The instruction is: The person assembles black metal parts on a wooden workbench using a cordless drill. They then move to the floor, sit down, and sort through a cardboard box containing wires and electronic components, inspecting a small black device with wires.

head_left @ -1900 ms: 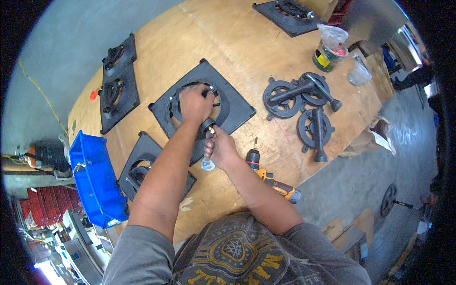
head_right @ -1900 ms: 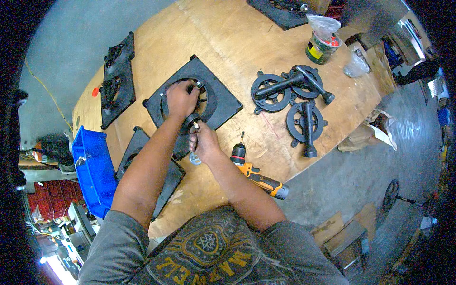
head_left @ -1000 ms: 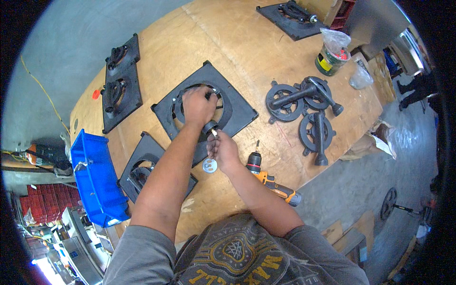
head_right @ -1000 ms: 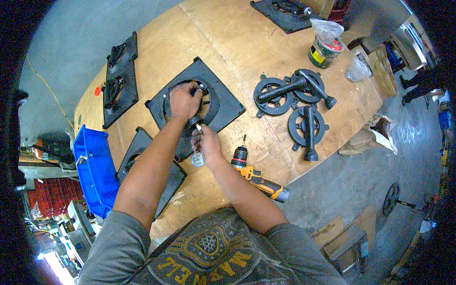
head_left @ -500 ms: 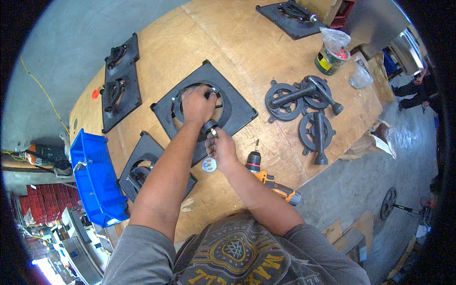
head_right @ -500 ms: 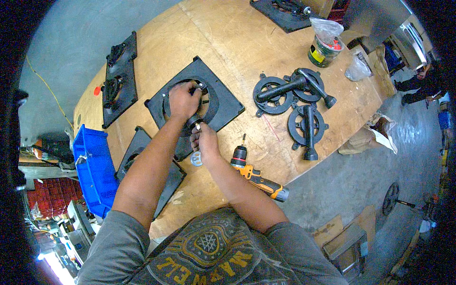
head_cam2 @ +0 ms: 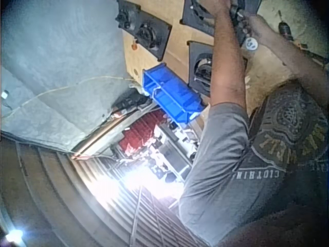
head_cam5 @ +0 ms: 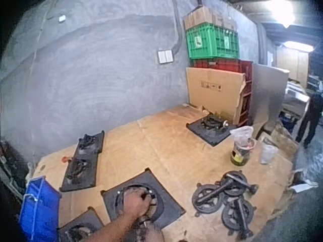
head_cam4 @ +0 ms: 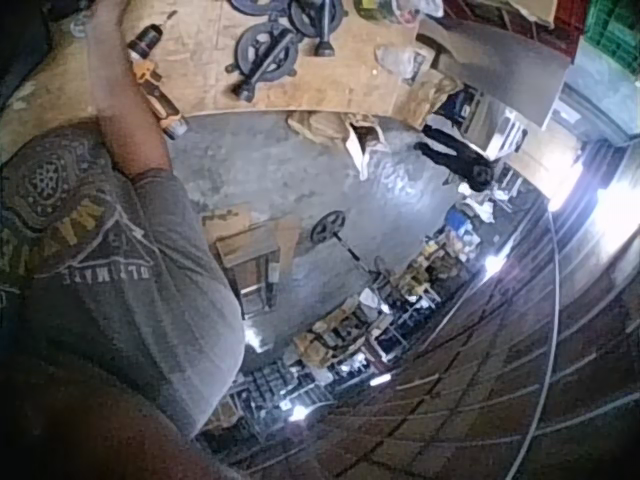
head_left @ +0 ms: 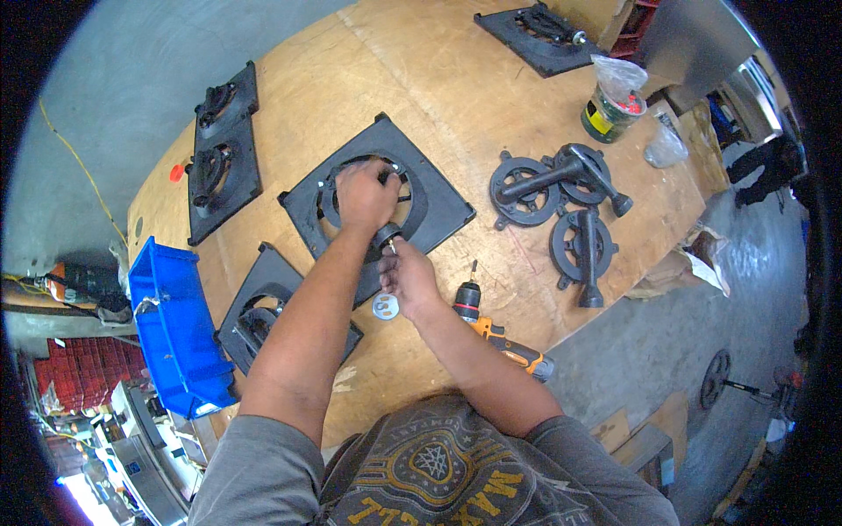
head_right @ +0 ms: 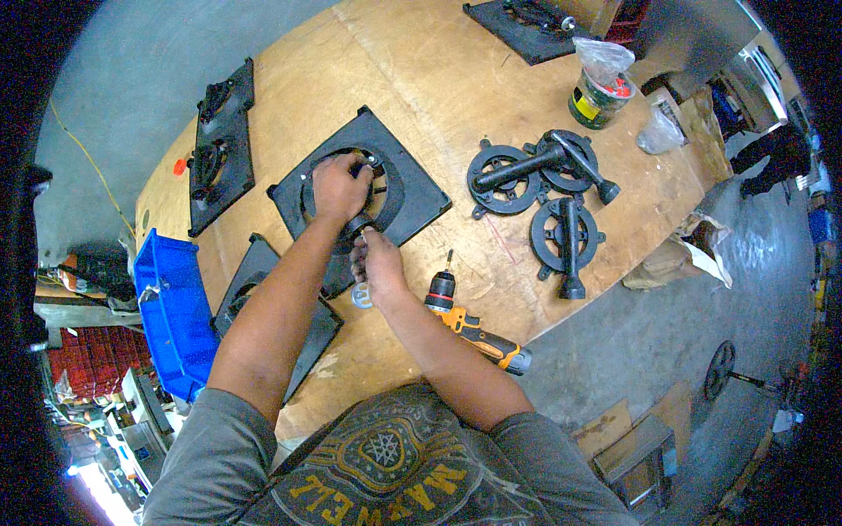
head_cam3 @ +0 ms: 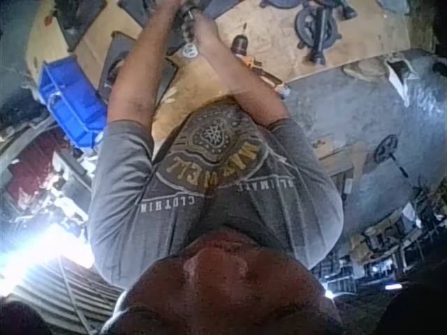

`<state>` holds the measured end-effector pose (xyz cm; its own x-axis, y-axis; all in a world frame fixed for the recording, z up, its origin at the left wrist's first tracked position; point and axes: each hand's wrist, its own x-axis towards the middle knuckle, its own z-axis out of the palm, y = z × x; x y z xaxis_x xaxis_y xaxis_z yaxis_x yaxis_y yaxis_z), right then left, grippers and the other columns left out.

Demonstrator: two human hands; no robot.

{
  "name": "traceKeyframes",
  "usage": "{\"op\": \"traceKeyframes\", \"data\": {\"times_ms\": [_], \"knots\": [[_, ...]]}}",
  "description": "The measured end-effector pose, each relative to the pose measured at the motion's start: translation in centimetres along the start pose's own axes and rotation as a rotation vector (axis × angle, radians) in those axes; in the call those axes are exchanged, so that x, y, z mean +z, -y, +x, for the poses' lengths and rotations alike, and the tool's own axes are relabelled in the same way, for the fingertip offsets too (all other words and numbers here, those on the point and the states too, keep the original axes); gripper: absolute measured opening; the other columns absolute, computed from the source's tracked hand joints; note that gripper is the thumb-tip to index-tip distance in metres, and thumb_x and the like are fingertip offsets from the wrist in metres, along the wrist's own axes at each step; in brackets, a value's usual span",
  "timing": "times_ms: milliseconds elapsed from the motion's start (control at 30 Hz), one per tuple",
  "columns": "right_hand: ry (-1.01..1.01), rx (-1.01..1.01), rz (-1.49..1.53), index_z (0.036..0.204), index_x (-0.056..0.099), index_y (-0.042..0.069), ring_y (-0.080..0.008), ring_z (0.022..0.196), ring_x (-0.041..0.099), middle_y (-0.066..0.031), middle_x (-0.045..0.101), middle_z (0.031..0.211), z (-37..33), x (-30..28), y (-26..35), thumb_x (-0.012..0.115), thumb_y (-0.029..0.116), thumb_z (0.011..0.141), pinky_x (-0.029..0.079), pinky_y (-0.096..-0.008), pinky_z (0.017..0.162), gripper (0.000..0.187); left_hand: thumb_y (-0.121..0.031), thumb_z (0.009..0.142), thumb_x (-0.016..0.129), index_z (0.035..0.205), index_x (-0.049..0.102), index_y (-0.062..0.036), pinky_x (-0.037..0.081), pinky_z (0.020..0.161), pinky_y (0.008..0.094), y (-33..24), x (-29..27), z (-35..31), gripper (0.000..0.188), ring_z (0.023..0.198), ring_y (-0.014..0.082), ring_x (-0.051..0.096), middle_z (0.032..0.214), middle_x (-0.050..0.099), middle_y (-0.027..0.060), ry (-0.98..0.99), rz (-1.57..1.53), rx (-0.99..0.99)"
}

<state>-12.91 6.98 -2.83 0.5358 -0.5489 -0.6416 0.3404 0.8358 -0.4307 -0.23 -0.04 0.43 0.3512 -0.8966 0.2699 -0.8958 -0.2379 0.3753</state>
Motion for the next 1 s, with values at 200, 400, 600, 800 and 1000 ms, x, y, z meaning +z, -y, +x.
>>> {"op": "traceKeyframes", "data": {"times_ms": [200,400,600,800,1000], "knots": [[-0.096,-0.065,-0.093,0.100,0.054,0.009,-0.0150,0.054,0.053,-0.0041,0.057,0.073,-1.0,-0.5,0.5,0.053,0.036,0.095,0.038,-0.0291,0.046,0.028,-0.029,0.081,0.065,0.096,0.071,-0.0082,0.043,0.096,0.0445,0.3,0.0,0.0,0.027,0.101,0.0342,0.062,0.101,0.070,0.0143,0.017,-0.024,-0.007],[-0.162,-0.327,-0.276,0.098,0.055,0.009,-0.0150,0.054,0.053,-0.0032,0.057,0.074,0.1,-0.4,0.3,0.051,0.040,0.096,0.039,-0.0293,0.047,0.031,-0.028,0.080,0.064,0.094,0.072,-0.0081,0.041,0.096,0.0446,-0.2,0.0,0.0,0.025,0.102,0.0325,0.061,0.099,0.069,0.0140,0.010,-0.012,-0.015],[-0.010,0.077,-0.179,0.087,0.060,0.008,-0.0149,0.055,0.053,-0.0016,0.057,0.071,-0.7,-0.9,2.1,0.054,0.040,0.097,0.039,-0.0287,0.048,0.034,-0.028,0.080,0.064,0.093,0.071,-0.0083,0.041,0.095,0.0453,0.1,0.0,-0.1,0.025,0.101,0.0328,0.061,0.098,0.070,0.0142,-0.023,-0.016,0.006],[-0.095,-0.509,-0.807,0.092,0.061,0.003,-0.0215,0.063,0.060,-0.0087,0.063,0.072,0.7,-1.6,0.4,0.060,0.031,0.094,0.050,-0.0412,0.062,0.028,-0.027,0.079,0.063,0.092,0.071,-0.0083,0.041,0.094,0.0455,-0.2,-0.1,-0.1,0.024,0.100,0.0329,0.061,0.097,0.069,0.0141,-0.021,-0.042,0.000],[-0.083,-0.622,-0.799,0.097,0.063,0.002,-0.0229,0.066,0.061,-0.0103,0.061,0.071,0.2,-2.4,-0.3,0.064,0.030,0.093,0.051,-0.0402,0.064,0.028,-0.027,0.080,0.063,0.091,0.072,-0.0083,0.041,0.095,0.0452,-0.1,0.0,-0.1,0.023,0.101,0.0330,0.061,0.096,0.069,0.0138,-0.014,-0.037,-0.019]]}}
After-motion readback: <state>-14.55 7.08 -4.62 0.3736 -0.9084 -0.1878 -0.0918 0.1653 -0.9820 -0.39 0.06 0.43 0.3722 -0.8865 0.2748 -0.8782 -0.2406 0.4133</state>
